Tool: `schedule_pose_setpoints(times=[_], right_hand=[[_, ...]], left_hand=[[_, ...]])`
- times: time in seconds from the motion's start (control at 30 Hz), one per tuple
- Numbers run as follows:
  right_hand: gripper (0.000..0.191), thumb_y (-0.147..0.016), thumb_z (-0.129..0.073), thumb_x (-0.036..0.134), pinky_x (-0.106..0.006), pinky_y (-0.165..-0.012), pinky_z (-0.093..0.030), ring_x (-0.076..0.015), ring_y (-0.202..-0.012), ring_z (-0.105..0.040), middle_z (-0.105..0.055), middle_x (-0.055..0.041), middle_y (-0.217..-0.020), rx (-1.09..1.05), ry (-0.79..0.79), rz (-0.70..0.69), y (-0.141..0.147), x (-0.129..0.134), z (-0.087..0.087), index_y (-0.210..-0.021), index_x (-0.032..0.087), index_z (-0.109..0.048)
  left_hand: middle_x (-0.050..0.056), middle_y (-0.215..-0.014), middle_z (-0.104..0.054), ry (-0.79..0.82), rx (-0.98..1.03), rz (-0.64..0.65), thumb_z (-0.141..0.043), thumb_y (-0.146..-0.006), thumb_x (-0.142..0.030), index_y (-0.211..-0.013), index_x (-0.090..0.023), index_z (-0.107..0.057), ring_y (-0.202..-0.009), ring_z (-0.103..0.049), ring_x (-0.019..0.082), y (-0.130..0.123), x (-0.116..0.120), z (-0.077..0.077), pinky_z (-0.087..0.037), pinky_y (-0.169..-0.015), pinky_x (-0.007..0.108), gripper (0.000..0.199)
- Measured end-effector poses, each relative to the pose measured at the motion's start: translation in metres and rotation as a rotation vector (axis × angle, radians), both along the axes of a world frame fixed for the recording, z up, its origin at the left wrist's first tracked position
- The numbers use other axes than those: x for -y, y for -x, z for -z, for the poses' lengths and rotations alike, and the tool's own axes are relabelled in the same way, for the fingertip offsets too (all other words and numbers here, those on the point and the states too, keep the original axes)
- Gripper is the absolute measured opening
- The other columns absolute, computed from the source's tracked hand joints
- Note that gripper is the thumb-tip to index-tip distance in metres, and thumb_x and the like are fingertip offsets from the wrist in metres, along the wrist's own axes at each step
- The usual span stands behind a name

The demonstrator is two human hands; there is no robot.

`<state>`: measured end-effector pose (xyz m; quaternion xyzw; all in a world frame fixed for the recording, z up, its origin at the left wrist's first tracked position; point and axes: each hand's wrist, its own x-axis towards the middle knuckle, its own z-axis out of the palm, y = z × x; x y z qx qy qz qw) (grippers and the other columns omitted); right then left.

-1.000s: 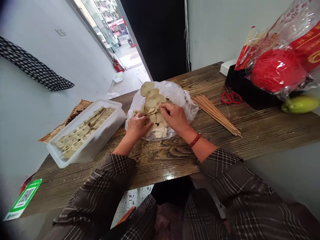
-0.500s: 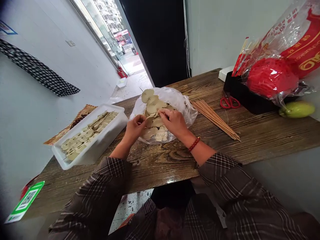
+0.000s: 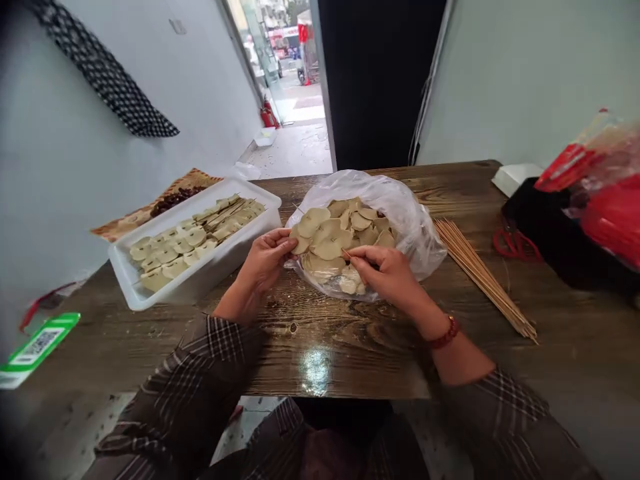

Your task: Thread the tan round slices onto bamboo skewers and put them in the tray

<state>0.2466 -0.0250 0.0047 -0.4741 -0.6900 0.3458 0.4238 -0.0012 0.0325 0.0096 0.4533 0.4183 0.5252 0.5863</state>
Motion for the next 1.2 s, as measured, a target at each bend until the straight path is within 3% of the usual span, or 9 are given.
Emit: schedule_pose_setpoints(times=[0.23,0.57,0.8,1.2], right_hand=[[0.028,-0.091,-0.057,0.037,-0.023,-0.044,-0.04,-0.0119,-0.047,-0.053,-0.061,-0.0004,-0.056,0.134,0.084,-0.111,-0.005,0.009,-0.004,-0.099,0.019,-0.076],[0.029,-0.093,-0.056,0.039,-0.025,-0.047,-0.042,-0.013,-0.051,-0.054,-0.066,-0.0023,-0.063,0.202,0.058,-0.133,-0.006,0.011,0.0,-0.101,0.019,-0.076],[0.027,-0.092,-0.057,0.037,-0.025,-0.047,-0.041,-0.0137,-0.052,-0.055,-0.065,-0.0014,-0.061,0.233,0.022,-0.122,-0.006,0.007,0.005,-0.099,0.02,-0.077],[0.03,-0.094,-0.052,0.035,-0.024,-0.05,-0.041,-0.0123,-0.051,-0.055,-0.063,-0.0001,-0.059,0.298,-0.01,-0.124,0.0,0.007,0.004,-0.1,0.018,-0.075]], left_hand=[[0.001,-0.063,-0.064,-0.073,0.027,-0.134,-0.081,-0.067,-0.038,-0.085,-0.014,-0.071,-0.052,-0.057,0.008,0.016,0.0,-0.006,-0.034,-0.042,0.018,0.032],[-0.001,-0.064,-0.062,-0.101,0.04,-0.19,-0.077,-0.065,-0.021,-0.091,-0.015,-0.071,-0.054,-0.051,0.006,0.018,0.0,-0.01,-0.032,-0.045,0.017,0.027],[-0.001,-0.066,-0.063,-0.121,0.031,-0.187,-0.078,-0.063,-0.021,-0.086,-0.015,-0.07,-0.052,-0.045,0.005,0.02,-0.002,-0.008,-0.029,-0.043,0.017,0.025],[-0.001,-0.069,-0.064,-0.246,-0.14,-0.235,-0.077,-0.066,-0.025,-0.075,-0.015,-0.068,-0.064,-0.052,0.009,0.02,-0.005,-0.003,-0.041,-0.057,0.021,0.016]])
